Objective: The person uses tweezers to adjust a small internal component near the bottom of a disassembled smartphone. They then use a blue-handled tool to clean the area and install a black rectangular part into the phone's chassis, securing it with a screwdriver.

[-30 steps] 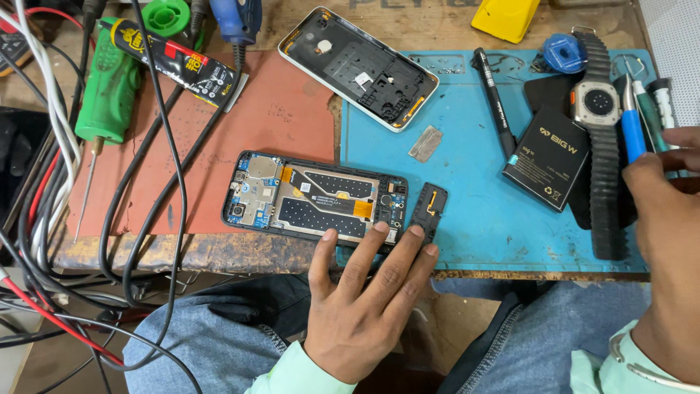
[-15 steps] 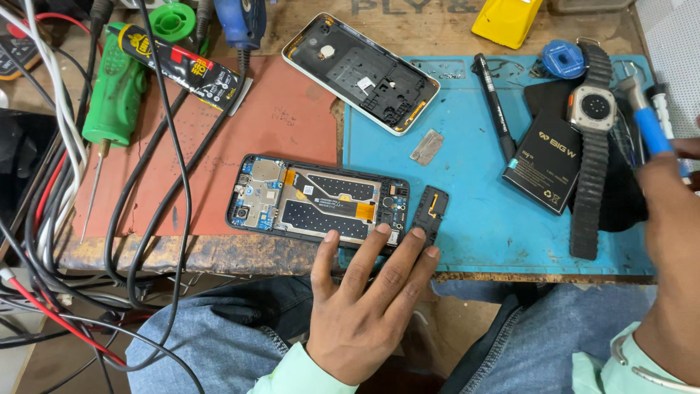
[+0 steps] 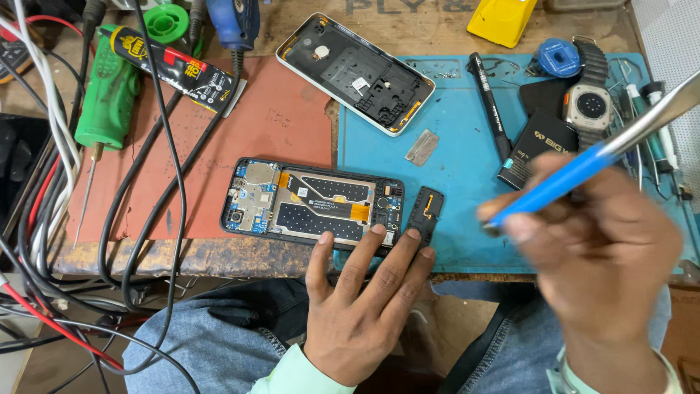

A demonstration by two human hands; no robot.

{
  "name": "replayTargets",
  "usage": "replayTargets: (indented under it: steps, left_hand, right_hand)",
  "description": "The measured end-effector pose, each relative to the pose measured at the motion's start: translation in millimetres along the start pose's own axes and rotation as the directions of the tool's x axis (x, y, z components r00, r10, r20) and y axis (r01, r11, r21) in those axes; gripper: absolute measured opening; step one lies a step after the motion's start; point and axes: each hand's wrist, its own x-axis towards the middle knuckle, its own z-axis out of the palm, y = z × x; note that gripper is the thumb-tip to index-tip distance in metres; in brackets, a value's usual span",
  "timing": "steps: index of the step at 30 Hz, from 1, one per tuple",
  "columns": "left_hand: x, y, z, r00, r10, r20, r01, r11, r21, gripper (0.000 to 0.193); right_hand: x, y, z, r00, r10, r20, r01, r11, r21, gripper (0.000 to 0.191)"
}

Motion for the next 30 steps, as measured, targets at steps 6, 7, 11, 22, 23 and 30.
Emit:
replayTargets:
  steps: [6, 7, 11, 22, 23, 30]
  left_hand:
    - [1.8, 1.6, -3.7, 1.0, -0.003, -0.004, 0.004, 0.999, 0.043, 0.039]
    - [1.9, 1.9, -4.0, 1.0, 0.0, 0.0, 0.0, 0.999, 0.049, 0.039]
    - [2.0, 3.7, -4.7, 1.0, 0.002, 0.004, -0.002, 0.997, 0.083, 0.039]
    - [2.3, 7.7, -6.4, 1.0, -0.026, 0.015, 0.025, 0.996, 0.087, 0.039]
    - [2.2, 7.3, -7.0, 0.999, -0.025, 0.022, 0.023, 0.996, 0.092, 0.04]
    - [3.8, 7.1, -7.9, 1.0, -0.022, 0.018, 0.021, 0.997, 0.076, 0.042]
  right_hand:
    - [8.2, -12.4, 27.9, 0.976, -0.035, 0.217, 0.082, 0.975, -0.209, 0.026]
    - [9.4, -13.2, 27.1, 0.969, -0.018, 0.245, 0.083, 0.962, -0.258, 0.027]
    - [16.3, -14.8, 29.2, 0.941, 0.008, 0.337, 0.131, 0.913, -0.385, 0.029]
    - [21.7, -20.7, 37.4, 0.957, -0.019, 0.29, 0.135, 0.913, -0.385, 0.027]
    - [22.1, -18.1, 37.8, 0.953, 0.001, 0.302, 0.109, 0.933, -0.344, 0.027]
    - [27.2, -0.7, 32.6, 0.98, -0.07, 0.184, 0.122, 0.948, -0.292, 0.021]
